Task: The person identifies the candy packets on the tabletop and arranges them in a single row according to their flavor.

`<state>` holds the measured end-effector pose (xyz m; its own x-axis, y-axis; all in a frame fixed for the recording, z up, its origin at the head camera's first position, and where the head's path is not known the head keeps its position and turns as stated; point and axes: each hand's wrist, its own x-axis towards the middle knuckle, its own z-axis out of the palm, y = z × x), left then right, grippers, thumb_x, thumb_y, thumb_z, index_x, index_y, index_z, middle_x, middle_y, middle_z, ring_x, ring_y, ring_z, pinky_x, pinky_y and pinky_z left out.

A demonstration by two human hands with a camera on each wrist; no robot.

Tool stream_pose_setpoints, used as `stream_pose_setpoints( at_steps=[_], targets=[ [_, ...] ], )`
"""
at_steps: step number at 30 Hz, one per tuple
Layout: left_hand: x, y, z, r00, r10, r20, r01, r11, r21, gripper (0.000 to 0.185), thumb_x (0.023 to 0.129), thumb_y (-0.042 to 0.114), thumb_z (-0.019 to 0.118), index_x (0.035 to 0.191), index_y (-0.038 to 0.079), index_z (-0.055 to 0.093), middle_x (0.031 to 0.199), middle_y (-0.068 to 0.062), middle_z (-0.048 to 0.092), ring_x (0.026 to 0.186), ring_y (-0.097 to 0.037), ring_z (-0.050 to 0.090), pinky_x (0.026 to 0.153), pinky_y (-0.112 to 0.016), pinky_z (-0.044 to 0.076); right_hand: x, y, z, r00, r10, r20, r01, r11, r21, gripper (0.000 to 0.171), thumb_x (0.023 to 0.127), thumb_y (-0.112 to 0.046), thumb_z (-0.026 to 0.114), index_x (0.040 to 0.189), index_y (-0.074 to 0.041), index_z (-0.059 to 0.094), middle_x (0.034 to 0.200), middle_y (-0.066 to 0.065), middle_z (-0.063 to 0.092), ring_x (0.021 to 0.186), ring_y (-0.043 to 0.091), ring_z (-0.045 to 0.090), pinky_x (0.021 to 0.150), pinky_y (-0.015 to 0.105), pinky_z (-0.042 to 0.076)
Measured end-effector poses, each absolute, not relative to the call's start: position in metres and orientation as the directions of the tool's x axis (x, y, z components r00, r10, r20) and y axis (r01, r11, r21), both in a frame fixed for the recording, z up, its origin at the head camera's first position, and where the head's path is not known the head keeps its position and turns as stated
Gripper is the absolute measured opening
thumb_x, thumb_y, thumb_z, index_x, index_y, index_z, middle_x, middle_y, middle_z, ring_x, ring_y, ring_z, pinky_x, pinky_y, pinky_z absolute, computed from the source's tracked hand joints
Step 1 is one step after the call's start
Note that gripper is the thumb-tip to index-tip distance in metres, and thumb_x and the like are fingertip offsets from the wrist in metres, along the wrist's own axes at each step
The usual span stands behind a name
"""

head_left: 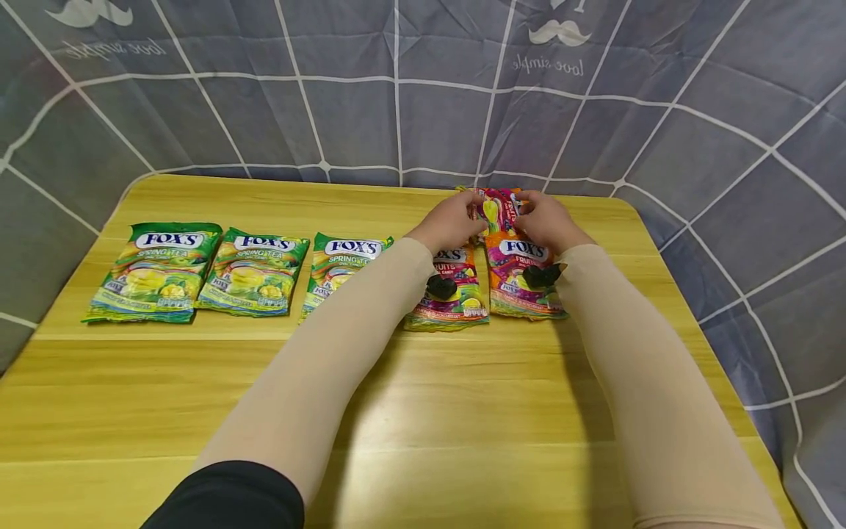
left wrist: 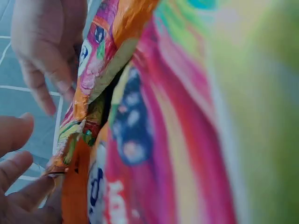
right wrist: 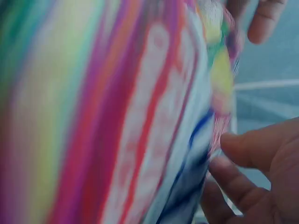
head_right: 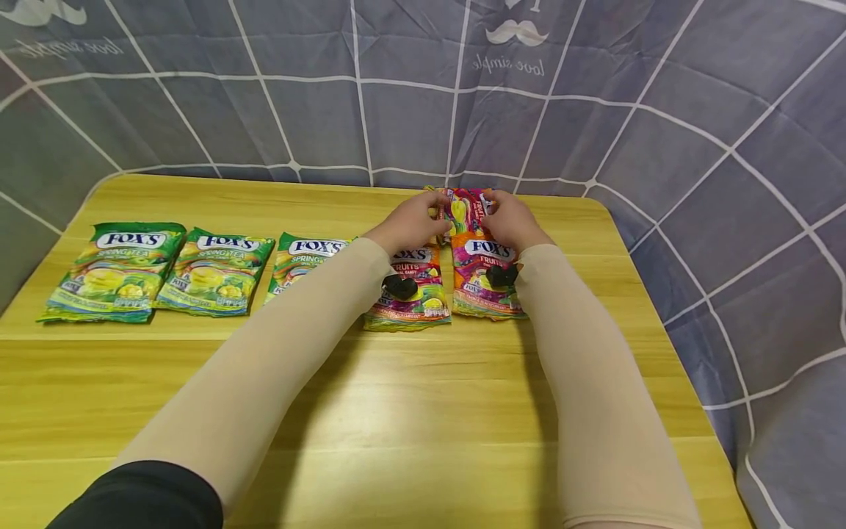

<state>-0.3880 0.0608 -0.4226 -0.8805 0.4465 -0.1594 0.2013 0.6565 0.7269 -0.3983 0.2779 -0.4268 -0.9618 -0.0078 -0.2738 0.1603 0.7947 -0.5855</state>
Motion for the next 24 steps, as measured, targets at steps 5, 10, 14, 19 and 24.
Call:
stream_pose_setpoints(
  at_steps=[5,10,14,19,24],
  targets=[
    [-0.39,0.063,-0.423,-0.872,0.44,-0.212,0.194,0.711,0.676,0.069,0.106,0.034,0.063,0.165,0.015,0.034,0.163,-0.007,0.046,0.141,-0.024,0.052,0.126,-0.039,0.037,-0.402,0.283,-0.424,-0.954,0.013,-0.3,0.179,0.826,-0.534,0.074,0.107,-0.028,0.056,0.17,-0.015,0.019,0.16,0.027,0.042,0.126,0.043,0.056,0.112,0.054,0.05],
    [-0.39,0.065,-0.424,-0.871,0.406,-0.275,0.173,0.779,0.603,0.079,0.104,0.04,0.065,0.169,0.02,0.025,0.165,-0.01,0.041,0.145,-0.026,0.045,0.126,-0.04,0.037,-0.404,0.291,-0.424,-0.928,0.008,-0.372,0.186,0.876,-0.445,0.076,0.11,-0.035,0.052,0.171,-0.016,0.011,0.158,0.03,0.042,0.12,0.042,0.06,0.107,0.052,0.054],
    [-0.392,0.067,-0.424,-0.847,0.427,-0.317,0.2,0.809,0.553,0.08,0.105,0.045,0.062,0.17,0.022,0.022,0.171,-0.006,0.035,0.155,-0.024,0.038,0.129,-0.04,0.032,-0.403,0.289,-0.426,-0.934,-0.017,-0.356,0.181,0.838,-0.514,0.074,0.109,-0.031,0.055,0.171,-0.02,0.016,0.16,0.028,0.041,0.121,0.04,0.059,0.106,0.05,0.054],
    [-0.395,0.068,-0.427,-0.846,0.459,-0.27,0.205,0.749,0.63,0.071,0.107,0.039,0.06,0.168,0.02,0.03,0.17,-0.003,0.038,0.149,-0.022,0.046,0.127,-0.038,0.034,-0.402,0.286,-0.428,-0.941,0.004,-0.339,0.233,0.734,-0.638,0.075,0.109,-0.024,0.057,0.171,-0.025,0.017,0.161,0.024,0.04,0.112,0.036,0.065,0.096,0.046,0.061],
    [-0.396,0.065,-0.429,-0.904,0.405,-0.14,0.176,0.65,0.739,0.063,0.107,0.034,0.06,0.165,0.019,0.038,0.168,-0.003,0.042,0.149,-0.021,0.045,0.128,-0.039,0.034,-0.404,0.283,-0.428,-0.967,0.033,-0.251,0.208,0.668,-0.715,0.075,0.107,-0.017,0.059,0.171,-0.027,0.02,0.166,0.017,0.039,0.129,0.037,0.057,0.111,0.049,0.052]
  ],
)
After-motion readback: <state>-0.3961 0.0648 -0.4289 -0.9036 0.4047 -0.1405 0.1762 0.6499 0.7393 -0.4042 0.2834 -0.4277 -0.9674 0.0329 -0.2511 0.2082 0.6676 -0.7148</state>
